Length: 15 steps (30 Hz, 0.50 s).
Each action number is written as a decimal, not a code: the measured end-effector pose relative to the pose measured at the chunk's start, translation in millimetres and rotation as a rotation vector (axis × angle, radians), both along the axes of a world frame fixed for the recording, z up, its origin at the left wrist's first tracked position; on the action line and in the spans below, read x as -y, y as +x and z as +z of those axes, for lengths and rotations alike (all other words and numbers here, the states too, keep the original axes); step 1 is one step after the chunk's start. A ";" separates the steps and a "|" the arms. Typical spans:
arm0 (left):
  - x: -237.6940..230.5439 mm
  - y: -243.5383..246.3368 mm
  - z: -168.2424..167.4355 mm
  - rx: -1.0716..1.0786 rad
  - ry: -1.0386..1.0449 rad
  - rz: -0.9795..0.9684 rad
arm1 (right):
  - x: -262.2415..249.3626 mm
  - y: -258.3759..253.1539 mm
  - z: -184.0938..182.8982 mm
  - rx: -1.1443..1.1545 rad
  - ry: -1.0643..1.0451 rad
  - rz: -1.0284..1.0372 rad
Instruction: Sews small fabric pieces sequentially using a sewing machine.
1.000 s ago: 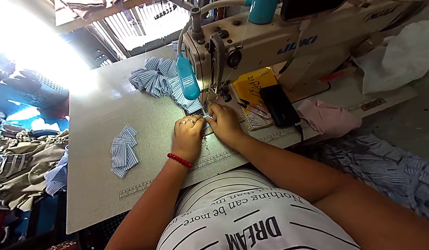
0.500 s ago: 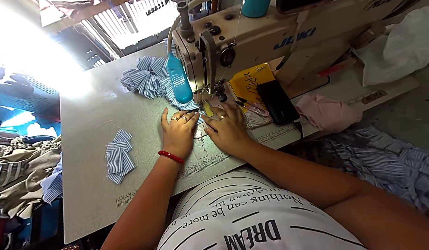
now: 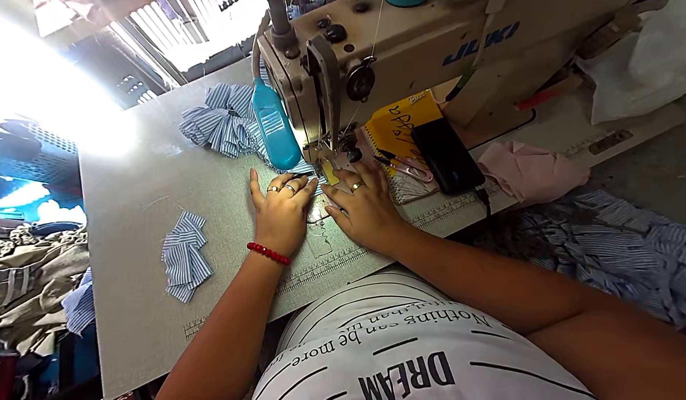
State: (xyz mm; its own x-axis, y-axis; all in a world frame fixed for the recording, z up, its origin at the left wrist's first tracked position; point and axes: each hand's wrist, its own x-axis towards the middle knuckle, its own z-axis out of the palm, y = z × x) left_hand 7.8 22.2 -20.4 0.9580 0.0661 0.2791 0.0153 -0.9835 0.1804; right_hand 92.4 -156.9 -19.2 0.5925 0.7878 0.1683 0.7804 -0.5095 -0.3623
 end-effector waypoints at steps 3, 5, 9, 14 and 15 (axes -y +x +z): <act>0.0 -0.4 -0.1 0.002 -0.006 0.001 | 0.4 -1.4 -1.0 0.042 0.009 0.008; -0.2 0.0 0.1 -0.010 0.000 0.005 | -0.5 -1.8 -0.4 0.049 -0.014 0.001; -1.5 2.1 1.9 -0.028 0.003 0.015 | -1.4 -2.5 0.3 0.035 -0.056 -0.013; -3.7 6.0 3.2 -0.033 0.016 0.032 | -3.7 -3.0 4.1 0.014 -0.140 -0.023; -3.8 6.7 3.7 -0.036 0.021 0.035 | -4.0 -3.1 4.5 0.010 -0.150 -0.025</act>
State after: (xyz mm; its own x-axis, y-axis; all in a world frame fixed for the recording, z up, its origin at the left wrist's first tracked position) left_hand 14.5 26.0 -16.8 0.9645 0.0943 0.2465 0.0558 -0.9857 0.1589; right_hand 89.3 -153.0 -14.7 0.6114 0.7894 0.0554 0.7698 -0.5770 -0.2729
